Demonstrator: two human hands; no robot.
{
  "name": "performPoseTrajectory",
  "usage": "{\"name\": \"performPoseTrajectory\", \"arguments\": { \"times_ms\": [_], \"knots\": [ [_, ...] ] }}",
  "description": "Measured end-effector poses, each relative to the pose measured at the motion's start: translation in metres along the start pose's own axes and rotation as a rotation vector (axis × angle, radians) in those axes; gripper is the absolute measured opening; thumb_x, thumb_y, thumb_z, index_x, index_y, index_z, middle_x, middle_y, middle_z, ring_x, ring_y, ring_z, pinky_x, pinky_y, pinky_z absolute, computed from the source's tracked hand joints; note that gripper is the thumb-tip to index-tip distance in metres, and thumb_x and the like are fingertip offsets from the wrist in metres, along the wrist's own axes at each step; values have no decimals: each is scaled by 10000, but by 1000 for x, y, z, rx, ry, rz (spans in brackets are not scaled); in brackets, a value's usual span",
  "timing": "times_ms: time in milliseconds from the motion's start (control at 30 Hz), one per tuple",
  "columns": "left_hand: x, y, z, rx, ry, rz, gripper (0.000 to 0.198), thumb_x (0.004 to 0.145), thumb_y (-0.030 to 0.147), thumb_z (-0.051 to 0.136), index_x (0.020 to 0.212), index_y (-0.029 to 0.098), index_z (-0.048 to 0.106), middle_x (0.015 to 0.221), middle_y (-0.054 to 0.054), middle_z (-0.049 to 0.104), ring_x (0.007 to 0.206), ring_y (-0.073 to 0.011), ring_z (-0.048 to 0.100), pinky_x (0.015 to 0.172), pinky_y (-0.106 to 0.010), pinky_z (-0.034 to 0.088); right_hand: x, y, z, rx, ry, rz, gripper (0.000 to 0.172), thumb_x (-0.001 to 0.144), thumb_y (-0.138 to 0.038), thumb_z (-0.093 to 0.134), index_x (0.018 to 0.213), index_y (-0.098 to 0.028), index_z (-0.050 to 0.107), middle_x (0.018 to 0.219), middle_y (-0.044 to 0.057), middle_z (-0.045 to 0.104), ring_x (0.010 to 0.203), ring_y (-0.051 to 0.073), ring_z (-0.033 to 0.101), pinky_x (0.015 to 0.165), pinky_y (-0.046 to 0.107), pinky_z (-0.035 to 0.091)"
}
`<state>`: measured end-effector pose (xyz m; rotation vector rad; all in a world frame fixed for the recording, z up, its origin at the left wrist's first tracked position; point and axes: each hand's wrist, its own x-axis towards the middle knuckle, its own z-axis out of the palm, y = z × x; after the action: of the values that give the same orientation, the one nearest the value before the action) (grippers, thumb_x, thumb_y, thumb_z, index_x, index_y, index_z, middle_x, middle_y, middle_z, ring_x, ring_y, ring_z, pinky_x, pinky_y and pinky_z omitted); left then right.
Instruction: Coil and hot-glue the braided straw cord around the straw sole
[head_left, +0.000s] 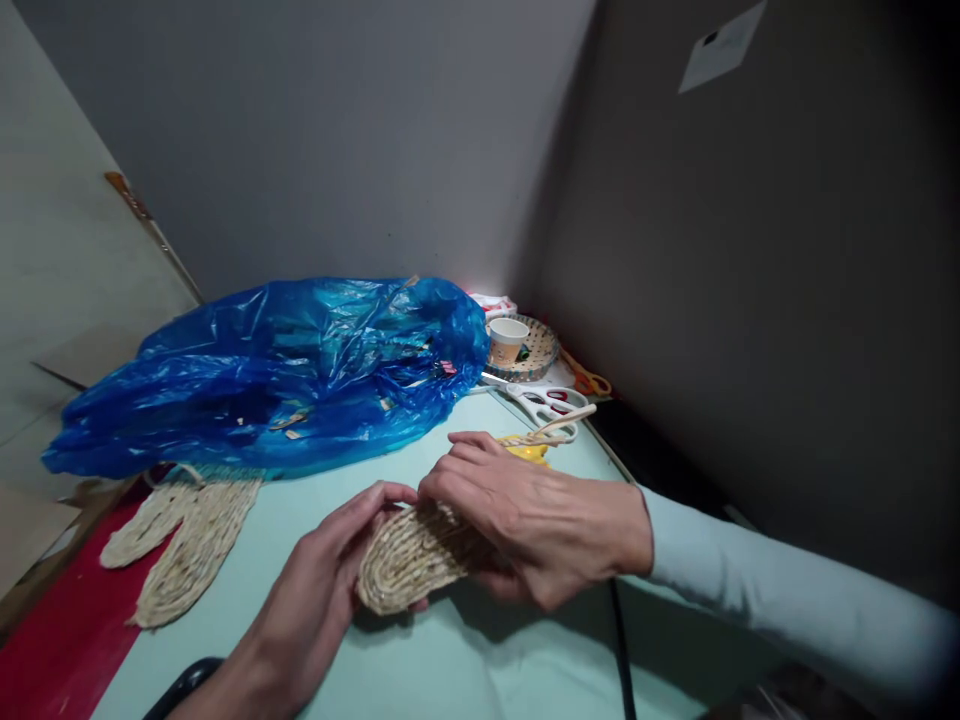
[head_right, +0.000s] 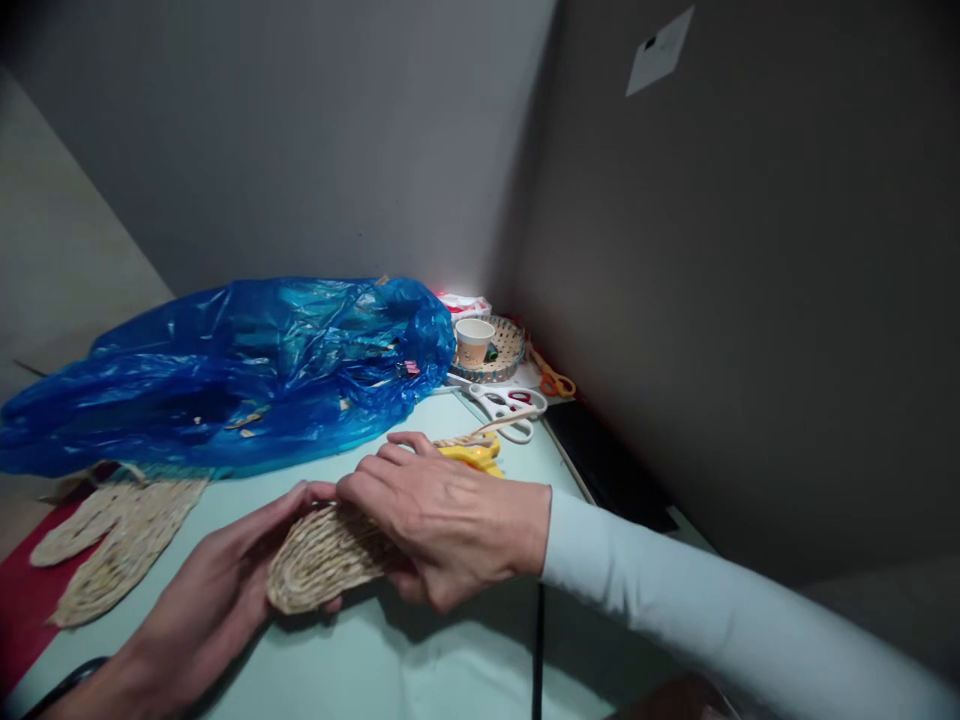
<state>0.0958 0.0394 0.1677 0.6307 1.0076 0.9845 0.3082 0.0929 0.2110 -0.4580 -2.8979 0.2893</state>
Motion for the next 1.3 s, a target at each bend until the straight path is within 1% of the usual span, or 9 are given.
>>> {"name": "performPoseTrajectory", "arguments": {
  "times_ms": [200,367,533,667,767,867,933,1067,1300],
  "knots": [
    [-1,-2,2,-35,-231,-223,273,820,385,694,908,141,781,748,-99,781,634,-290,728,584,-424,599,-1,-19,-26,-132,-135,-115,638,736,-157,696,1332,-66,489,1238,165,588,1161,305,493,1156,522,233],
    [-9,-7,7,-110,-322,-175,273,839,408,690,935,177,799,838,-93,807,699,-258,755,666,-369,589,-7,-23,-31,-153,-79,-88,630,766,-147,679,1366,-101,491,1422,175,515,1424,302,327,1206,538,141],
    [-9,-9,10,-174,-440,-125,295,817,392,743,1005,170,794,914,-126,818,767,-284,775,717,-403,597,-9,-30,-35,-184,-45,-69,592,789,-143,660,1362,-134,510,1525,162,455,1502,289,223,1208,572,128],
    [-7,-6,8,-300,-442,-32,277,820,334,761,1029,154,790,1002,-160,815,849,-286,777,763,-390,601,-11,-36,-44,-231,34,-5,661,826,-18,550,1449,-215,448,1659,89,263,1544,256,88,1221,582,53],
    [-7,-1,3,-344,-431,-2,296,851,317,727,1078,134,778,1076,-199,795,924,-298,770,859,-411,580,-18,-29,-53,-185,270,86,775,846,-11,542,1540,-256,297,1690,62,155,1550,254,37,1227,576,99],
    [-6,5,-1,-372,-424,10,347,867,307,704,1136,93,753,1112,-223,778,933,-294,769,913,-417,560,-29,-4,-55,-36,664,228,634,918,-170,581,1504,-260,355,1635,80,308,1521,292,205,1206,570,235],
    [-5,7,-3,-403,-417,32,342,868,286,702,1130,72,752,1128,-231,771,943,-292,765,934,-416,552,-37,19,-47,50,802,357,514,958,-241,541,1458,-268,422,1544,90,453,1446,286,382,1172,534,341],
    [-2,10,-7,-451,-374,90,300,880,259,688,1095,62,762,1129,-225,772,956,-290,761,932,-409,556,-51,54,-15,99,785,482,365,986,-301,504,1344,-243,538,1352,126,631,1222,285,622,940,442,578],
    [-1,17,-14,-469,-377,164,342,846,283,740,1112,70,760,1136,-196,778,980,-289,758,937,-385,576,-63,59,18,47,708,495,296,998,-288,463,1262,-238,586,1241,122,692,1136,283,669,930,448,577]
  ]
}}
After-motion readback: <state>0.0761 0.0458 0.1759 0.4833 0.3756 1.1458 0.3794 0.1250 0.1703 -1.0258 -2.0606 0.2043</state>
